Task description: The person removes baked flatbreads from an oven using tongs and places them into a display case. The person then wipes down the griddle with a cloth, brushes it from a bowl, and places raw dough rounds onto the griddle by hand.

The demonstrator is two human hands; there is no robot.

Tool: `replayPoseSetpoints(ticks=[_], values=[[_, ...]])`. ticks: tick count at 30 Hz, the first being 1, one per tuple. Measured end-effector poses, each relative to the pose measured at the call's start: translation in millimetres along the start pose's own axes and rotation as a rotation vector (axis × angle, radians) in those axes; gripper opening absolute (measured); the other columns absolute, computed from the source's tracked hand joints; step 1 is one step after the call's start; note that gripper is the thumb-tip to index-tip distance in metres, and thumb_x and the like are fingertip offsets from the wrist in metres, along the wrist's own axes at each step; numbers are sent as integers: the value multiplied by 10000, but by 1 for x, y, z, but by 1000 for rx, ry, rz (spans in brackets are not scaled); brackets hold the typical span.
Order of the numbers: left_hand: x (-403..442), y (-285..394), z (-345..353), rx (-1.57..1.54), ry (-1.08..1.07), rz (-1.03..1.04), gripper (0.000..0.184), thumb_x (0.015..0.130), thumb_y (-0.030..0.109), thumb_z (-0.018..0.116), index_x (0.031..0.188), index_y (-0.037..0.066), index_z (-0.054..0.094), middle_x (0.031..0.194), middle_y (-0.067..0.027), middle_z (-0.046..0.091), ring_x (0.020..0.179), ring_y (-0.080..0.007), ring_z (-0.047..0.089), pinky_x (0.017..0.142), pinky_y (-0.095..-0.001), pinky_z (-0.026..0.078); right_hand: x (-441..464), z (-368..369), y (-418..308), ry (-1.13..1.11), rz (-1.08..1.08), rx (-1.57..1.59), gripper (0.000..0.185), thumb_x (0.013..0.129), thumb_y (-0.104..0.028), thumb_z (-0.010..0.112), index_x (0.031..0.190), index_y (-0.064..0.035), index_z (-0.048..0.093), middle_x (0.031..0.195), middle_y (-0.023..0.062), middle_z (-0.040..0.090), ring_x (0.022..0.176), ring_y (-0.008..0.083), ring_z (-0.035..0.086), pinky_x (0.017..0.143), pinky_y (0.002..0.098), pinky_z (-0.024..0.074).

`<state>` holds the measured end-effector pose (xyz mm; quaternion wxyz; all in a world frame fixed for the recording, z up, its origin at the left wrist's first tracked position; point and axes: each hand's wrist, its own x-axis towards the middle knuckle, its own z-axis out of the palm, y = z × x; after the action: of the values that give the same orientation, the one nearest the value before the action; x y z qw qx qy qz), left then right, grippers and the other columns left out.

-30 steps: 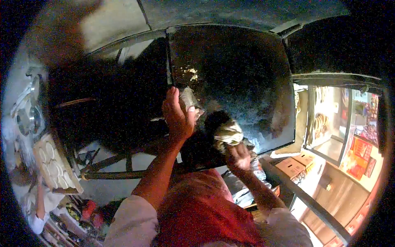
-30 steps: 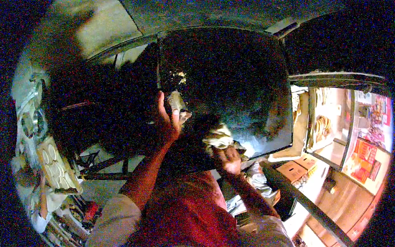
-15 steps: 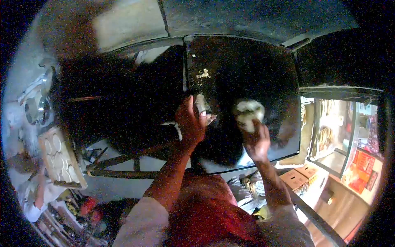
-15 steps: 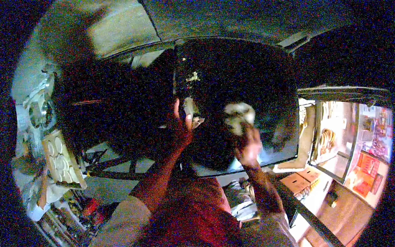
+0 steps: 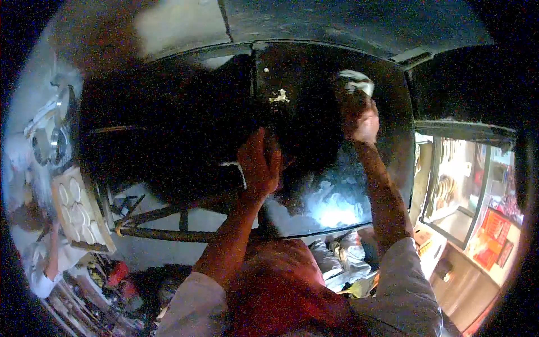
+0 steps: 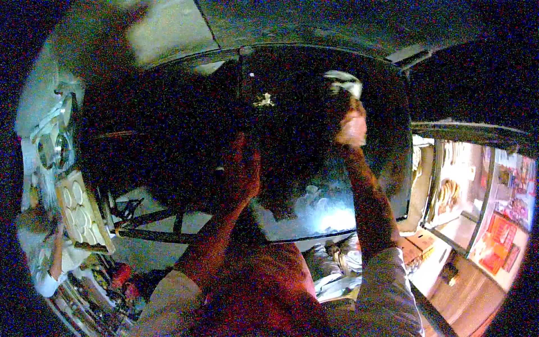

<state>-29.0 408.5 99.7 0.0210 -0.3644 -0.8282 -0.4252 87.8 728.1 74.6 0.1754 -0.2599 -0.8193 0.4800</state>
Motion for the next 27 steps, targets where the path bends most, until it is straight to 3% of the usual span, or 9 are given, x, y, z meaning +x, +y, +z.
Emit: replayPoseSetpoints(ticks=[2,4,6,10,14,23,25,26,27], values=[[-1,0,-1,9,-4,-14,507,942,287,532,1353,5,437,1248,-203,533,1110,-377,500,978,-507,329,-3,16,34,123,-9,-132,408,951,-139,462,1334,0,471,1303,139,563,1042,173,614,873,300,520],[0,2,-4,20,5,-32,498,940,283,533,1348,12,443,1248,-198,534,1111,-376,501,977,-509,330,-14,66,143,323,48,400,446,964,-132,426,1391,-3,418,1343,163,533,1046,187,623,873,302,524],[0,7,-5,19,44,-16,497,934,272,538,1344,7,446,1242,-201,537,1102,-378,505,977,-509,330,-24,106,37,36,294,-731,538,911,-112,523,1428,-61,383,1330,188,539,1080,238,617,895,321,523],[-3,3,5,-23,-1,-65,498,925,248,547,1342,-5,444,1231,-205,545,1085,-375,514,978,-505,330,-77,64,-93,316,-38,-412,629,739,-251,724,1297,-50,513,1110,190,607,937,387,615,762,425,537],[-16,-11,29,-353,-26,-225,547,927,237,539,1396,1,385,1236,-225,531,1099,-380,497,1005,-507,306,-233,51,-124,330,39,-562,377,836,-154,669,1153,26,576,972,185,592,861,370,593,748,397,497],[-16,-18,-48,-391,-134,-84,728,942,298,552,1502,30,172,1470,-236,316,1317,-363,354,1122,-469,233,-299,151,-148,316,199,-577,495,781,-119,658,1252,-25,542,1070,186,607,961,386,571,826,455,476],[-53,-10,-102,-769,-189,-287,730,931,245,564,1500,22,163,1380,-205,419,1215,-295,454,1047,-435,353,-299,136,-167,452,248,-471,572,779,-99,652,1328,-31,507,1158,190,594,1052,378,557,918,433,462],[-84,-35,-112,-564,-159,24,705,929,237,568,1488,24,195,1267,-164,504,1118,-266,517,1014,-430,388,-304,141,-151,514,310,-425,598,783,-81,653,1355,-21,488,1192,199,584,1063,378,554,925,416,461],[-120,-36,-124,-814,-235,-288,638,915,195,590,1448,6,295,1142,-128,561,1053,-240,549,1008,-424,399,-308,148,-139,492,163,-784,337,858,-226,635,1141,-45,609,1014,204,641,868,364,611,756,437,491]])
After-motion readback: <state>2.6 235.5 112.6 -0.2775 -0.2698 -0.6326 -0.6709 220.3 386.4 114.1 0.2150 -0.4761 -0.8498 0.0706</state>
